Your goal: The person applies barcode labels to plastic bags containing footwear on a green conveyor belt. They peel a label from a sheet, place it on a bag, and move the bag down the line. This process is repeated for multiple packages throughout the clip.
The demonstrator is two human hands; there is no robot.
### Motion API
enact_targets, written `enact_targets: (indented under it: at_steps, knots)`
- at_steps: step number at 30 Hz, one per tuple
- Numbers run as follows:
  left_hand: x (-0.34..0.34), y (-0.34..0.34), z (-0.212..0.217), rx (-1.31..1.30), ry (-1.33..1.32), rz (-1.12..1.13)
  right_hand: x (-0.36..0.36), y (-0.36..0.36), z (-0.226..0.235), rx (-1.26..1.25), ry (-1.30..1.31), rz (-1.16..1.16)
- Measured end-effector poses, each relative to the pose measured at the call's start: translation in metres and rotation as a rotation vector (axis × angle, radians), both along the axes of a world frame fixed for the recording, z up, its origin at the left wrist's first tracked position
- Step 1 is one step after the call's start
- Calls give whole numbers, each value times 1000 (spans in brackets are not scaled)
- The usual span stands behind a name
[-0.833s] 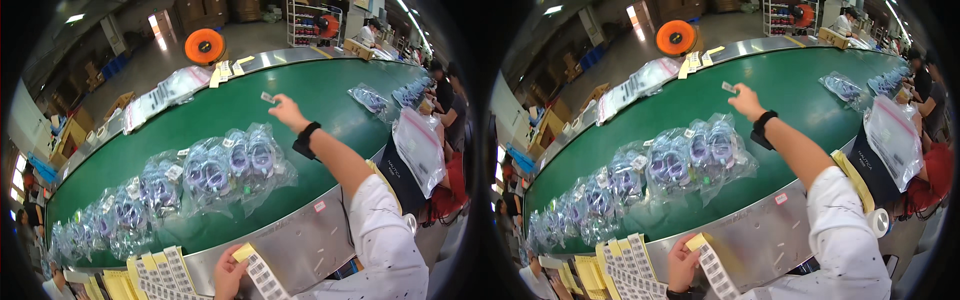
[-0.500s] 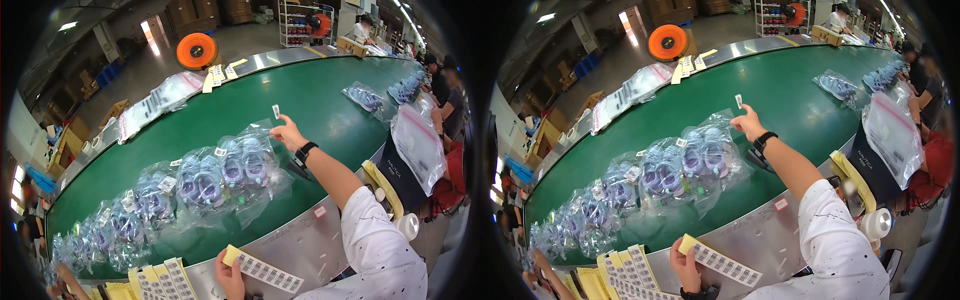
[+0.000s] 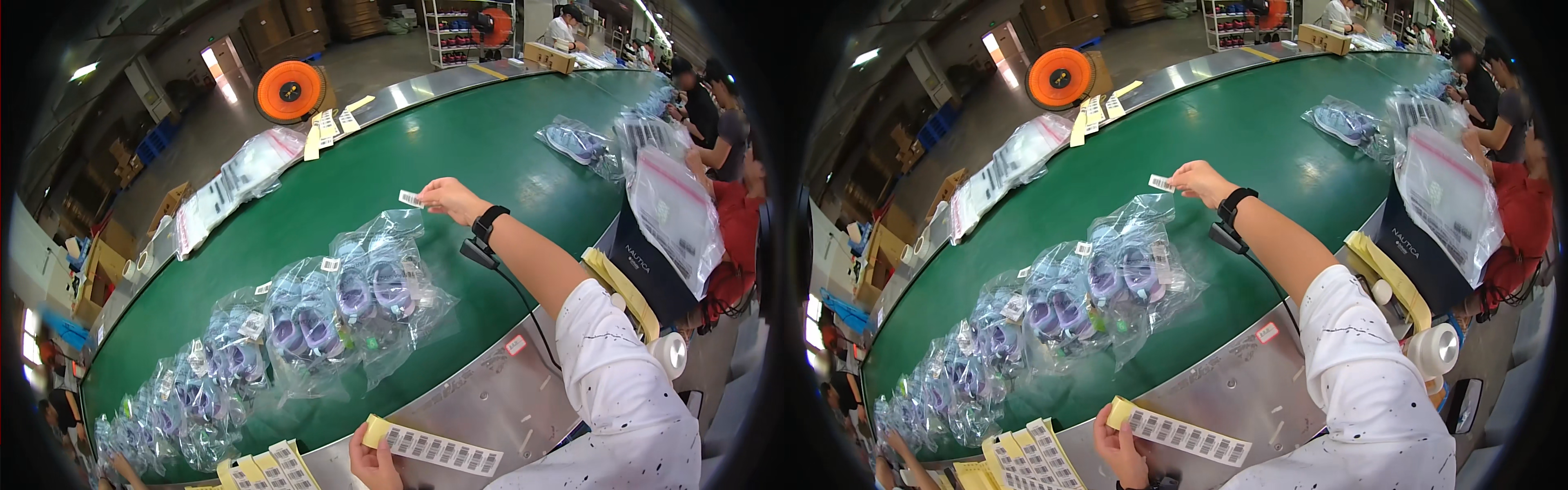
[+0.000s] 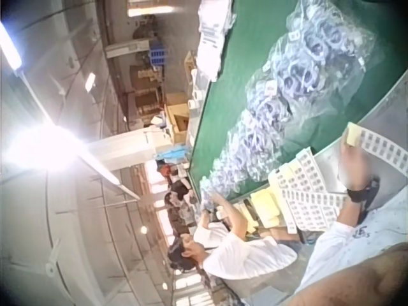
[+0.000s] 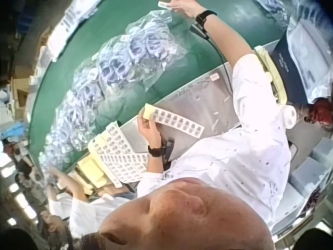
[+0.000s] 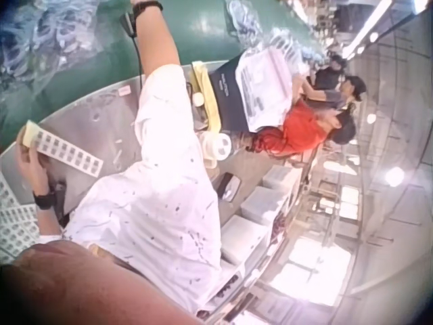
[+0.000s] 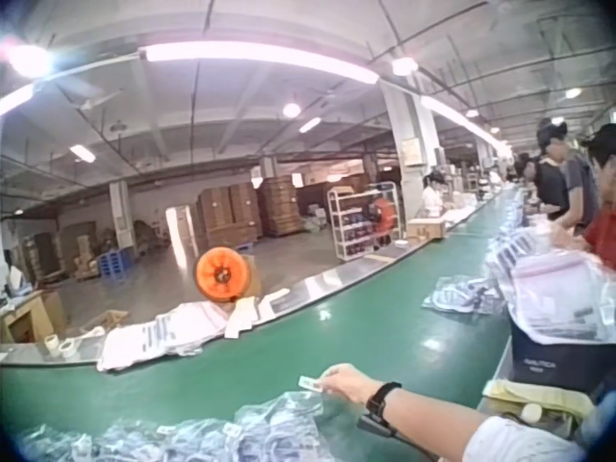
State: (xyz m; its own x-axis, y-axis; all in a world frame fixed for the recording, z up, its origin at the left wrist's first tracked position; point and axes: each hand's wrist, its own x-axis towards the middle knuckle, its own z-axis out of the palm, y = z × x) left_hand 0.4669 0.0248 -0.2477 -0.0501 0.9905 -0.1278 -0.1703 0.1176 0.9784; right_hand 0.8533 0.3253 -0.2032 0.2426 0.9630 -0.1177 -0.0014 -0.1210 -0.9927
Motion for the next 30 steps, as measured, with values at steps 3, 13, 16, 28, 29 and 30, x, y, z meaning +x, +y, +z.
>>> enact_targets:
  at_steps: [3,13,16,28,29,30]
  knots:
    - [6,1,-9,51,6,15,0,3,-3,-74,-55,120]
    - [11,-1,8,-50,73,-4,-20,14,-20,65,-225,157]
    - [11,0,2,-25,108,-11,-22,11,-23,90,-276,103]
    - [26,-2,12,-80,158,22,195,-1,-29,131,-668,-854]
    - [28,-2,8,-45,155,10,238,-16,-33,51,-879,-871]
    - [28,-4,7,-7,174,37,243,-24,-32,-129,-1062,-918]
